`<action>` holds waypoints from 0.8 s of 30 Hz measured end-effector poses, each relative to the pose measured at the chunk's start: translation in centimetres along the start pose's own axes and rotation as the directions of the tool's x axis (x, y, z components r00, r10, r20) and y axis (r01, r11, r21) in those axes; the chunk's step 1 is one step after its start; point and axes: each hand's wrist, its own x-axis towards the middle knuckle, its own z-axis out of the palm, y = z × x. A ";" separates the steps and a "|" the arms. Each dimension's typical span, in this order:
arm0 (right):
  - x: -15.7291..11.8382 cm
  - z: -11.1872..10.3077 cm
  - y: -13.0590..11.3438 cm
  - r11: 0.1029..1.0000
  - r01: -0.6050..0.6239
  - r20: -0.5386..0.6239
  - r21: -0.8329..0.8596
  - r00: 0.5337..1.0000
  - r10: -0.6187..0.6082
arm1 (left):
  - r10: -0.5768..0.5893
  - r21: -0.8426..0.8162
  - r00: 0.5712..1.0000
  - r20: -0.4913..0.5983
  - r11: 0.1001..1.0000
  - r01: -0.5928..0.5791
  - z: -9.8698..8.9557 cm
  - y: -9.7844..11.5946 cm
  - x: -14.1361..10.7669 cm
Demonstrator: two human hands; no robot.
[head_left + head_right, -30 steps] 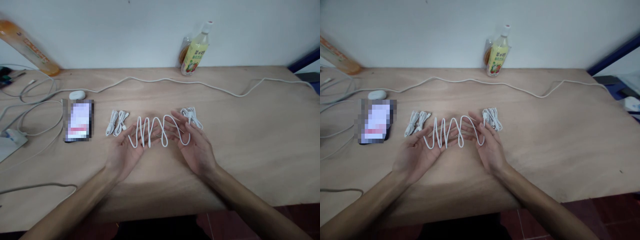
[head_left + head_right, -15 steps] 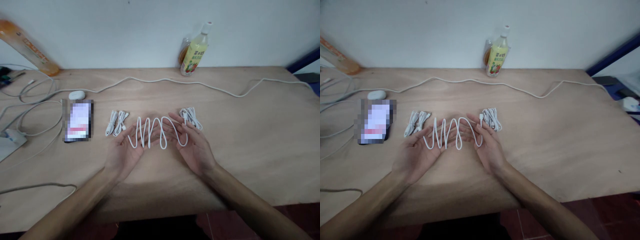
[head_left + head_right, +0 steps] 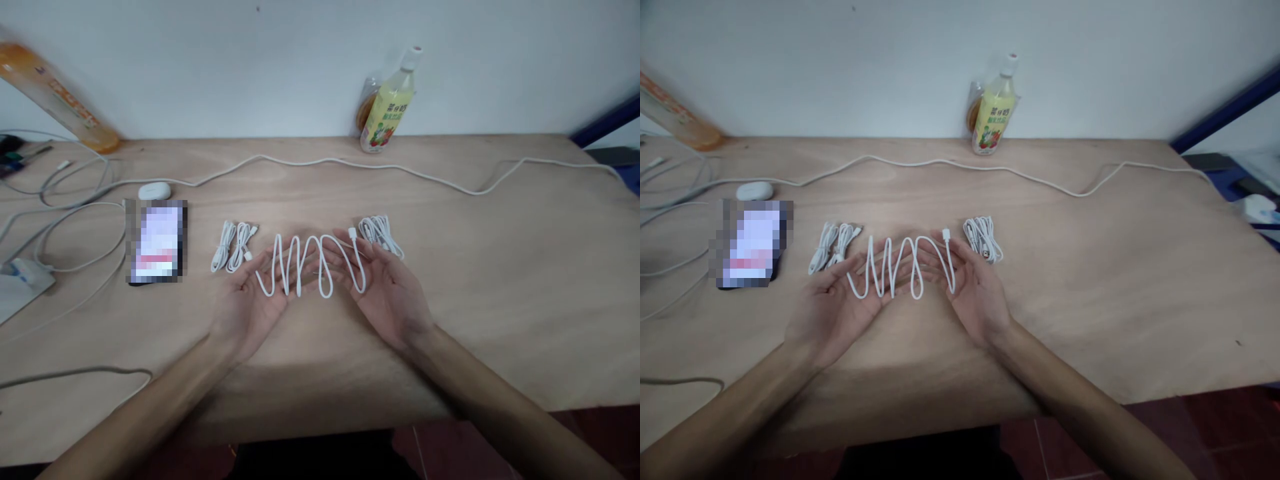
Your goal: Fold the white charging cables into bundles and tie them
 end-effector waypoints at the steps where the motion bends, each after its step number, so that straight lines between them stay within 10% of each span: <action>1: 0.0 0.0 0.1 1.000 0.000 0.006 -0.003 1.000 0.000 | 0.004 0.003 1.000 0.000 1.000 -0.004 0.0 0.0 0.0; 24: -3.5 0.0 -0.1 0.905 0.093 0.452 -0.415 0.884 0.116 | -0.120 0.502 0.970 0.212 0.865 -0.003 -1.7 -1.3 0.0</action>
